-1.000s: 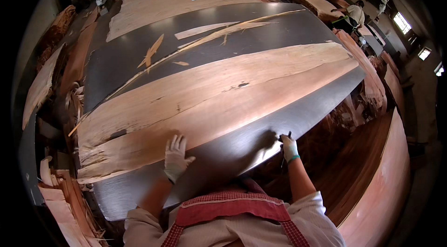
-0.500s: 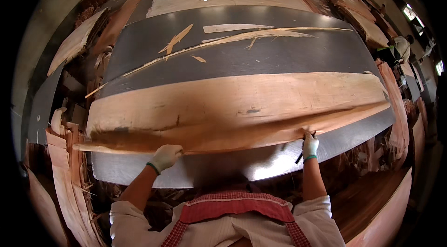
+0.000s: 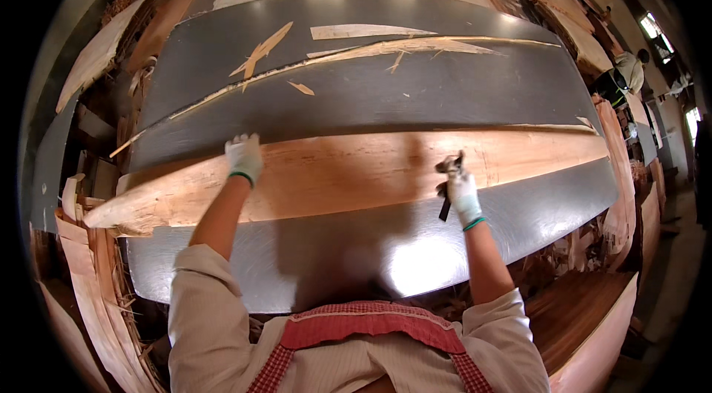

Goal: The person uses a knife to peel thin layers of wood veneer from large sheets in a workshop. They lift the veneer, scrape the surface, and stack the peeled sheets on a table while other workers are visible in the background.

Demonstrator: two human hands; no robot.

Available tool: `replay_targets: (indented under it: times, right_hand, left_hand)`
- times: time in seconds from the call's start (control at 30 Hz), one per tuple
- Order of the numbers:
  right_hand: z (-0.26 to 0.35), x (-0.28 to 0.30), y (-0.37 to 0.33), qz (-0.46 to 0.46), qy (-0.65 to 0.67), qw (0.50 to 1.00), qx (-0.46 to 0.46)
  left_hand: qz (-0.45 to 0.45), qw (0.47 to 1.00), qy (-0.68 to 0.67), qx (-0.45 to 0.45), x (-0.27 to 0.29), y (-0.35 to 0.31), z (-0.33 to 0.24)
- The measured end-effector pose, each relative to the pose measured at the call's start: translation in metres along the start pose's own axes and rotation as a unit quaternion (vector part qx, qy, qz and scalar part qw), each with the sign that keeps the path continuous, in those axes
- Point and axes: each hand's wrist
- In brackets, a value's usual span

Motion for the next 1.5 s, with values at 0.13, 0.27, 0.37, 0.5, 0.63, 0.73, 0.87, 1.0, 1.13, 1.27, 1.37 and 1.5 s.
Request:
replay_targets:
  times: [0.13, 0.27, 0.37, 0.5, 0.63, 0.73, 0.87, 1.0, 1.13, 1.27, 1.37, 1.5]
  right_hand:
    - [-0.051, -0.022, 0.015, 0.044, -0.029, 0.985, -0.162]
    - [-0.088, -0.028, 0.036, 0.012, -0.424, 0.905, -0.024]
    - [-0.022, -0.083, 0.054, 0.088, -0.561, 0.822, -0.031]
    - [0.006, -0.149, 0.117, 0.116, -0.546, 0.823, -0.108]
    - [-0.022, -0.153, 0.128, 0.088, -0.499, 0.851, -0.14]
    - [-0.049, -0.114, 0.024, 0.097, -0.509, 0.851, -0.08]
    - [-0.1, -0.044, -0.134, 0.178, -0.488, 0.829, -0.206]
    - [-0.101, 0.016, -0.161, 0.122, -0.509, 0.822, -0.223]
    - [-0.045, 0.022, -0.075, -0.055, -0.482, 0.874, -0.042]
    - [-0.092, 0.053, 0.006, 0.038, -0.67, 0.74, -0.047]
    - [-0.087, 0.074, 0.039, 0.031, -0.668, 0.741, -0.068]
    - [-0.066, 0.107, 0.038, -0.12, -0.649, 0.75, -0.035]
  left_hand:
    - [0.007, 0.972, -0.15, -0.18, -0.005, -0.002, -0.127]
    - [0.0, 0.974, -0.155, -0.165, -0.009, 0.01, -0.209]
    - [-0.041, 0.976, -0.185, -0.103, -0.056, 0.011, -0.216]
    - [-0.061, 0.973, -0.202, -0.099, -0.058, 0.015, -0.225]
    - [-0.047, 0.979, -0.168, -0.109, -0.052, 0.013, -0.229]
    - [-0.064, 0.971, -0.21, -0.099, -0.058, 0.011, -0.226]
    - [-0.036, 0.972, -0.212, -0.093, -0.067, 0.015, -0.222]
    - [0.132, 0.888, -0.395, -0.194, -0.014, 0.006, -0.167]
    - [0.216, 0.938, -0.075, -0.261, 0.011, -0.094, -0.076]
    - [0.118, 0.977, -0.034, -0.172, -0.06, -0.135, 0.006]
    - [-0.009, 0.985, -0.106, -0.135, -0.081, -0.139, 0.052]
    - [-0.028, 0.953, -0.301, -0.033, -0.068, -0.164, 0.072]
Point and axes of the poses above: each hand's wrist, its own y-axis towards the middle knuckle, its own x-axis out of the back of the hand, z = x × y, and after that the axes turned 12 degrees about z, right-handed
